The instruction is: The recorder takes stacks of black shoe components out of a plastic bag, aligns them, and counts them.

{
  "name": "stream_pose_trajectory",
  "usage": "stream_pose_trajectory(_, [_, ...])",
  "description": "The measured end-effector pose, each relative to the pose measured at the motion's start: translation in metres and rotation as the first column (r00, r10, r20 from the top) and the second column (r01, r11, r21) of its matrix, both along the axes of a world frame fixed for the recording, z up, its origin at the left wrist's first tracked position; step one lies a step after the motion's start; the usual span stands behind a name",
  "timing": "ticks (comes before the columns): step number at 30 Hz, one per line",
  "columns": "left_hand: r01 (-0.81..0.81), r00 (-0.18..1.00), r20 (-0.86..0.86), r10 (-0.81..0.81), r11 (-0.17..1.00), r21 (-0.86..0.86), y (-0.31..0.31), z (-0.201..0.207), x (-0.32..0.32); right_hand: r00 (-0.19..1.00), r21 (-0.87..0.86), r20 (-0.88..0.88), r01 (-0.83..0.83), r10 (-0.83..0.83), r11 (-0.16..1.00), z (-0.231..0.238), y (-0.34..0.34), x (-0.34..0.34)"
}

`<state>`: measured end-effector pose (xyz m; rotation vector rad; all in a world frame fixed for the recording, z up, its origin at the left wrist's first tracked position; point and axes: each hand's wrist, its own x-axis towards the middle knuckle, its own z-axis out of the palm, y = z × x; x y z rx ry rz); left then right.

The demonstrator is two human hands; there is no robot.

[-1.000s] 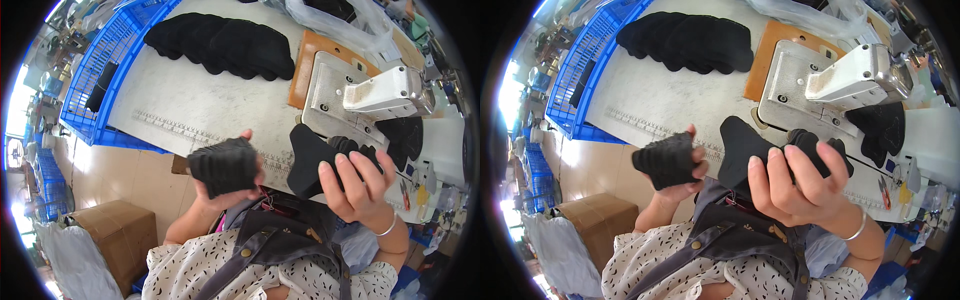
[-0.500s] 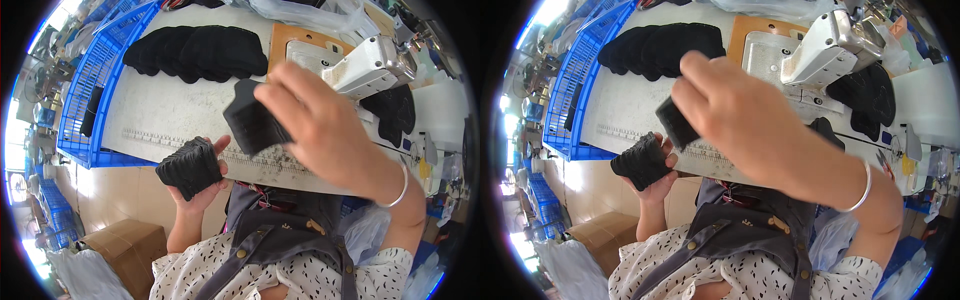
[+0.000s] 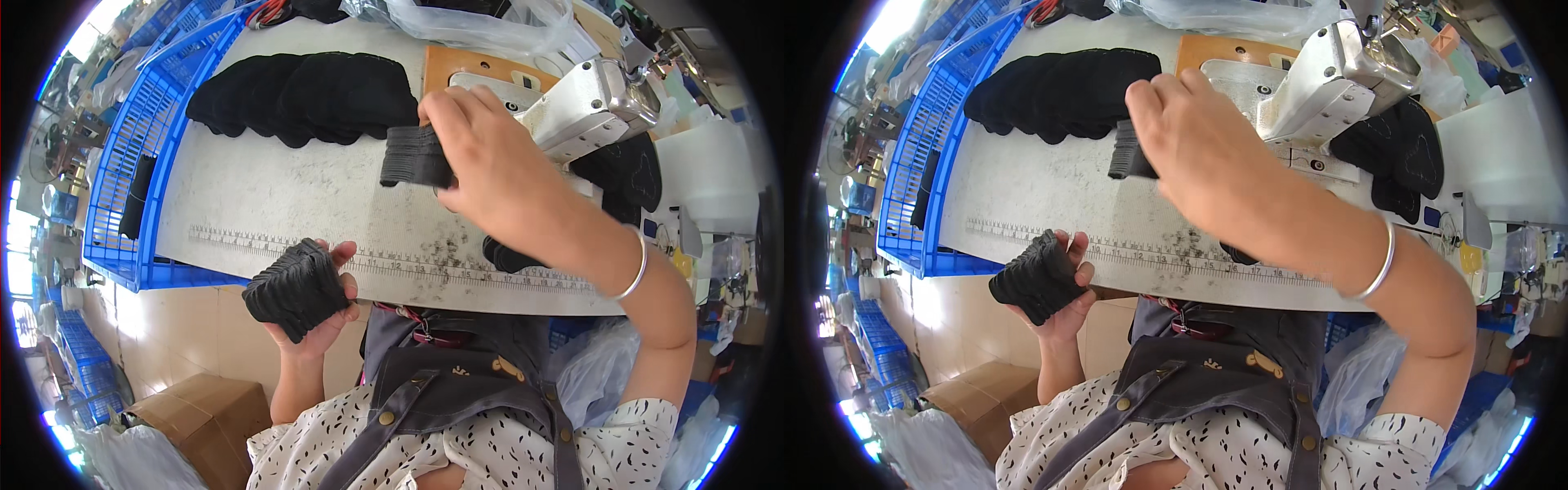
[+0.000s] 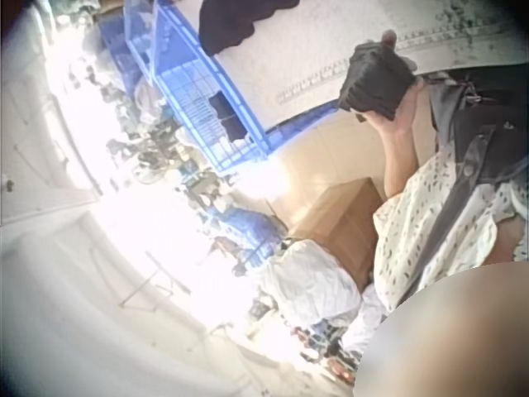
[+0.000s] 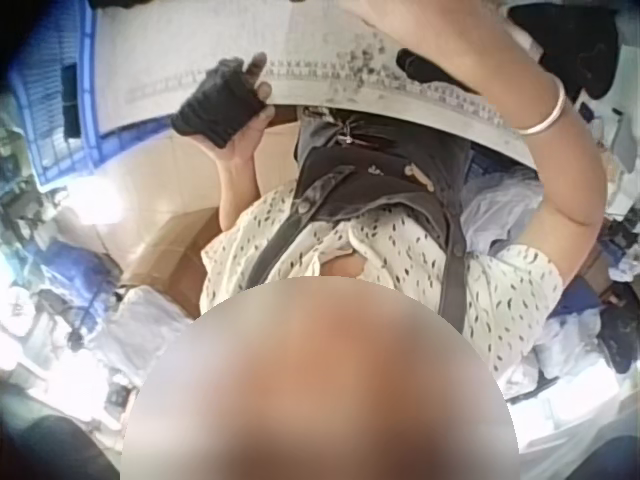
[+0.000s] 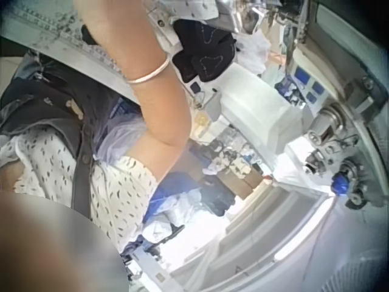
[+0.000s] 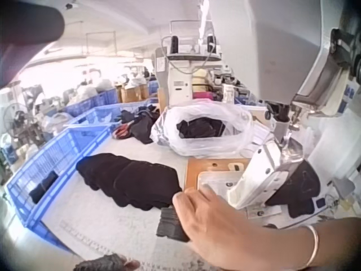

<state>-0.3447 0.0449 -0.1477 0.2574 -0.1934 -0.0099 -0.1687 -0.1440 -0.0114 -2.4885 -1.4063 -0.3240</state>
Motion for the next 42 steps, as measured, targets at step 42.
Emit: stream_pose_trajectory(42, [0.026,0.997,-0.077,0.004,0.923,0.384,-0.074,0.025,0.014,0.691,0.629,-0.569,0.017,0.446,0.777,-0.035,-0.044,-0.083])
